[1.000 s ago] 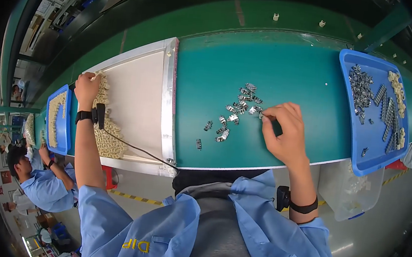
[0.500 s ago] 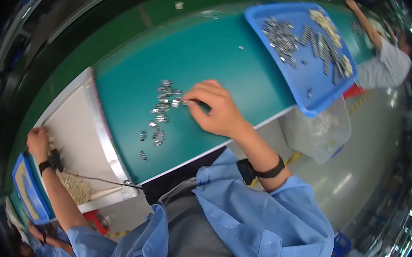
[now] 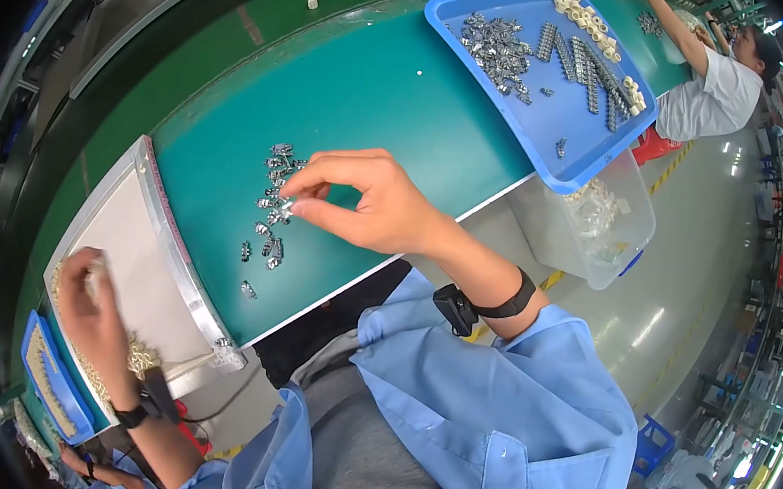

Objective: The person picks up a white plastic component and a metal connector by hand, fits the connector into the component, and places the assembled unit onto a tray, repeating the process several times.

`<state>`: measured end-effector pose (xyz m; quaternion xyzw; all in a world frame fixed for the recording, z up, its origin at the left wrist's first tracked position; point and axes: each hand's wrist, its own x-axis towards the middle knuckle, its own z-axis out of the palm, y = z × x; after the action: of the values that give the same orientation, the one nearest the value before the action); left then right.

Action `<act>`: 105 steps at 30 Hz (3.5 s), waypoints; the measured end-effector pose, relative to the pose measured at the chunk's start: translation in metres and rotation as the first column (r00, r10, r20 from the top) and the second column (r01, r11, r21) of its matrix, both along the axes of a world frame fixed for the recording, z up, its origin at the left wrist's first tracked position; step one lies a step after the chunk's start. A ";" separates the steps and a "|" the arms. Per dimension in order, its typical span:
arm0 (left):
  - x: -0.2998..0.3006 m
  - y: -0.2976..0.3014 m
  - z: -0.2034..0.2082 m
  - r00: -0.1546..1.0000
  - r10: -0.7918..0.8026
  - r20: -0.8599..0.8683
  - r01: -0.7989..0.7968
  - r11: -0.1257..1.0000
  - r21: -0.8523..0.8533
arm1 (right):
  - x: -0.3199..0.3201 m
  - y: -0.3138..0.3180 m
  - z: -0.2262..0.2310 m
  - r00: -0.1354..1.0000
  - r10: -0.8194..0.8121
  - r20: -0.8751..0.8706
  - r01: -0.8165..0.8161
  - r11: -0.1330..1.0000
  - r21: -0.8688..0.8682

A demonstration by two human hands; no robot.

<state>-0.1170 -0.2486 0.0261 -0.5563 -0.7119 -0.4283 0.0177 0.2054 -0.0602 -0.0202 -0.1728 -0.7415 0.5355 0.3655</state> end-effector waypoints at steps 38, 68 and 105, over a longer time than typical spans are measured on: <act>0.133 -0.004 -0.022 0.600 -0.471 0.646 0.385 0.879 0.283 | -0.035 -0.020 0.078 0.940 0.339 0.019 -0.320 0.865 0.387; 0.127 -0.002 -0.010 0.512 -0.459 0.726 0.459 0.860 0.221 | -0.025 -0.023 0.079 0.925 0.355 0.132 -0.376 0.820 0.431; 0.047 0.298 -0.018 0.950 -0.254 0.182 0.261 0.965 -0.012 | 0.000 0.041 -0.040 0.962 -0.224 0.157 0.120 0.863 0.491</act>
<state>-0.0701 0.0498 0.0077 -0.6039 -0.6395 -0.4623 -0.1125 0.2055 -0.0190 -0.0603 -0.1985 -0.8660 0.2805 0.3633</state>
